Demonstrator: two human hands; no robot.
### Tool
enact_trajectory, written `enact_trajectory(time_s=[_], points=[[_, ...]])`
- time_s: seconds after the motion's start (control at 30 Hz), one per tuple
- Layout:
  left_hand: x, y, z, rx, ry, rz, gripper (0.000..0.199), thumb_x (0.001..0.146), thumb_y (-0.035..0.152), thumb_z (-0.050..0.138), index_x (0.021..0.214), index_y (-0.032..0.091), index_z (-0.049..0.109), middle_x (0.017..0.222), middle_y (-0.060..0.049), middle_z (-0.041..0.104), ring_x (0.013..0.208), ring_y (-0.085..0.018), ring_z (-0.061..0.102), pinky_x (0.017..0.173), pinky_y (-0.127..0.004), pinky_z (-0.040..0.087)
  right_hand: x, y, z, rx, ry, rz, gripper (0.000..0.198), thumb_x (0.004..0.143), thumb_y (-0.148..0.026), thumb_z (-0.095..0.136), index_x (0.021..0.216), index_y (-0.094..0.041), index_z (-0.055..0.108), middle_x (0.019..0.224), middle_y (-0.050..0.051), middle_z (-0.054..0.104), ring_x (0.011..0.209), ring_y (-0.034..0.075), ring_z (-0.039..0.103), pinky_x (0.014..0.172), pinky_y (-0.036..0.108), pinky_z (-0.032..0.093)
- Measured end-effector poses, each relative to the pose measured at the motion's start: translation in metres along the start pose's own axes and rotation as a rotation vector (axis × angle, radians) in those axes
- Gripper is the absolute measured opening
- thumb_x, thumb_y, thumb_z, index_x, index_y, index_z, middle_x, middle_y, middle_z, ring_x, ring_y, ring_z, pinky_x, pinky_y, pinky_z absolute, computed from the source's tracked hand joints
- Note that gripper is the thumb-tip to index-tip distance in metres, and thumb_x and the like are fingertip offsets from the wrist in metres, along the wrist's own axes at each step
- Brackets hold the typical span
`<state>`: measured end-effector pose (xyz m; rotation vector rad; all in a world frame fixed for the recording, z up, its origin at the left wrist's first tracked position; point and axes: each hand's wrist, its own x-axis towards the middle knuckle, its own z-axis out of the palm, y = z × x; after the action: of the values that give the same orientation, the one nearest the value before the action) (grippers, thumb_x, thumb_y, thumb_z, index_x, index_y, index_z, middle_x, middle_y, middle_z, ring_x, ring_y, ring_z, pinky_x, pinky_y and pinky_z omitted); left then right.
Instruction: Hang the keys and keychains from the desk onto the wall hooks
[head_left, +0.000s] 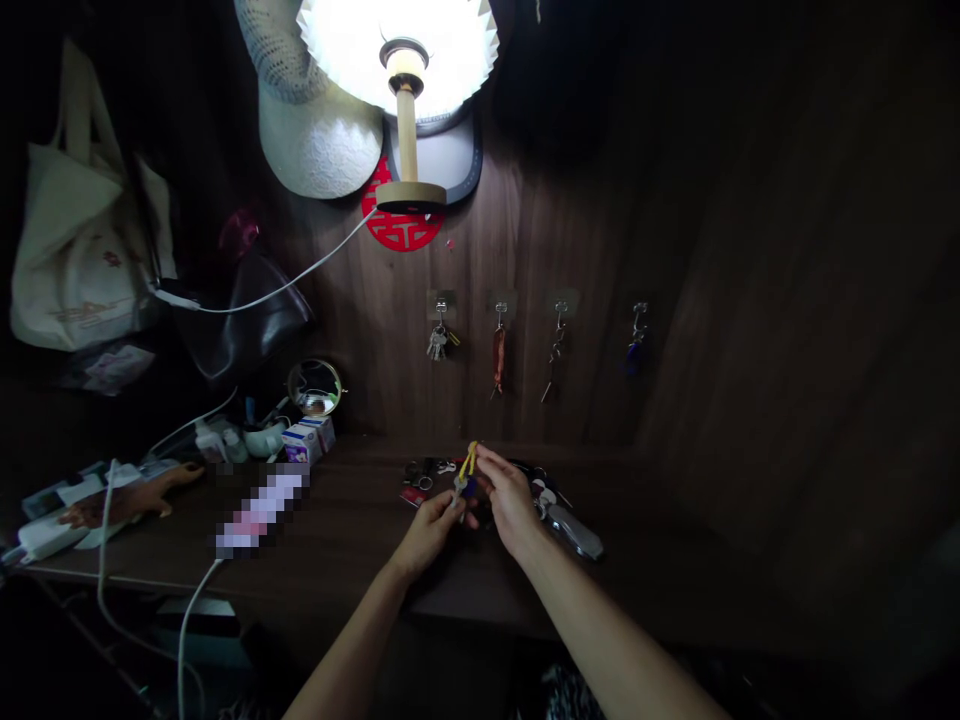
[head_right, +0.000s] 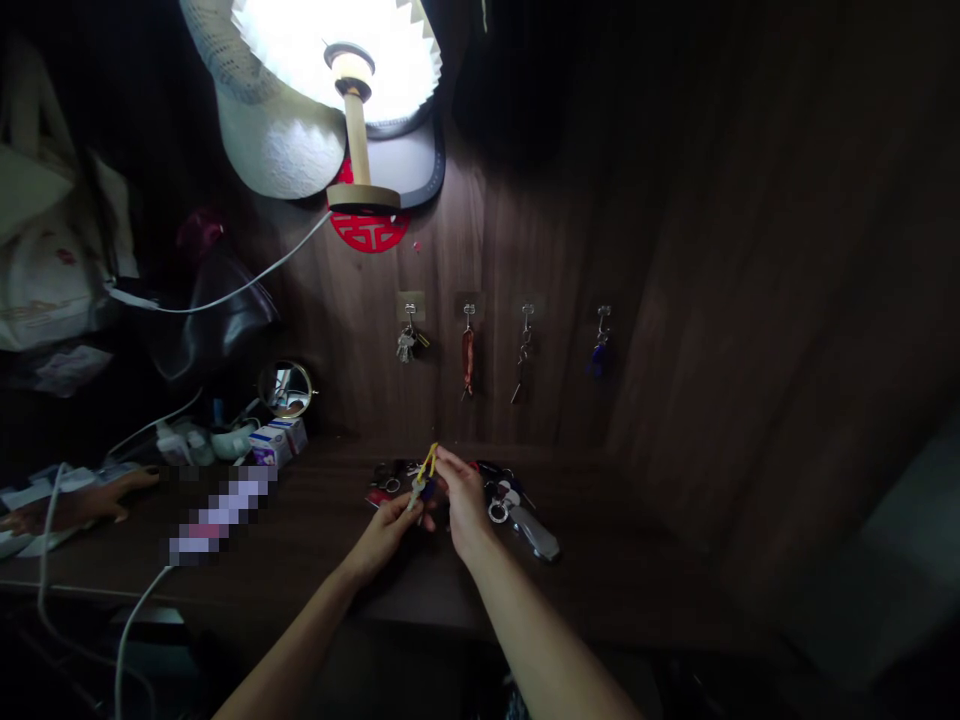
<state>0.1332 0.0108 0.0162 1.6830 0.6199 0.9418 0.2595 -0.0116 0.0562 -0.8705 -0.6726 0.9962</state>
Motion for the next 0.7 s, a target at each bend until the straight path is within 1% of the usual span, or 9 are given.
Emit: enact_trajectory(time_s=[0.13,0.23,0.37,0.53,0.7], points=[[-0.001,0.003,0.001,-0.003,-0.004,-0.035,0.041,0.080,0.053,0.049,0.083,0.015,0.063,0.067,-0.002,0.064,0.073,-0.017,0.055,0.077,-0.027,0.040,0.003,-0.002,-0.007,-0.004,-0.008,-0.069,0.036,0.060,-0.034,0.071,0.093,-0.021,0.070,0.099,0.004,0.070,0.091,0.020,0.061,0.080,0.033,0.045],[-0.002,0.004,0.003,0.034,-0.002,-0.034,0.040,0.080,0.054,0.049,0.078,0.016,0.063,0.067,-0.002,0.064,0.073,-0.017,0.056,0.077,-0.026,0.039,0.005,-0.007,-0.012,-0.055,0.002,-0.129,0.037,0.063,-0.035,0.069,0.097,-0.021,0.069,0.107,0.005,0.067,0.100,0.022,0.059,0.085,0.035,0.045],[-0.002,0.003,0.005,0.057,0.002,-0.060,0.038,0.079,0.053,0.050,0.079,0.017,0.063,0.066,-0.001,0.064,0.070,-0.016,0.056,0.073,-0.025,0.040,0.013,-0.018,-0.025,-0.179,0.002,-0.225,0.037,0.068,-0.037,0.064,0.102,-0.022,0.067,0.116,0.005,0.063,0.107,0.023,0.056,0.089,0.037,0.044],[-0.003,0.006,0.005,0.109,0.021,-0.061,0.040,0.078,0.055,0.050,0.077,0.018,0.063,0.066,-0.001,0.065,0.070,-0.016,0.056,0.070,-0.024,0.040,0.027,-0.042,-0.052,-0.345,0.077,-0.378,0.037,0.069,-0.040,0.061,0.099,-0.021,0.068,0.113,0.007,0.064,0.105,0.023,0.057,0.090,0.038,0.044],[-0.003,0.005,0.005,0.138,0.021,-0.069,0.040,0.078,0.056,0.049,0.077,0.018,0.063,0.069,-0.002,0.065,0.075,-0.018,0.057,0.075,-0.025,0.040,0.048,-0.076,-0.082,-0.463,0.180,-0.516,0.038,0.069,-0.040,0.059,0.099,-0.019,0.068,0.111,0.008,0.065,0.102,0.023,0.058,0.092,0.039,0.042]])
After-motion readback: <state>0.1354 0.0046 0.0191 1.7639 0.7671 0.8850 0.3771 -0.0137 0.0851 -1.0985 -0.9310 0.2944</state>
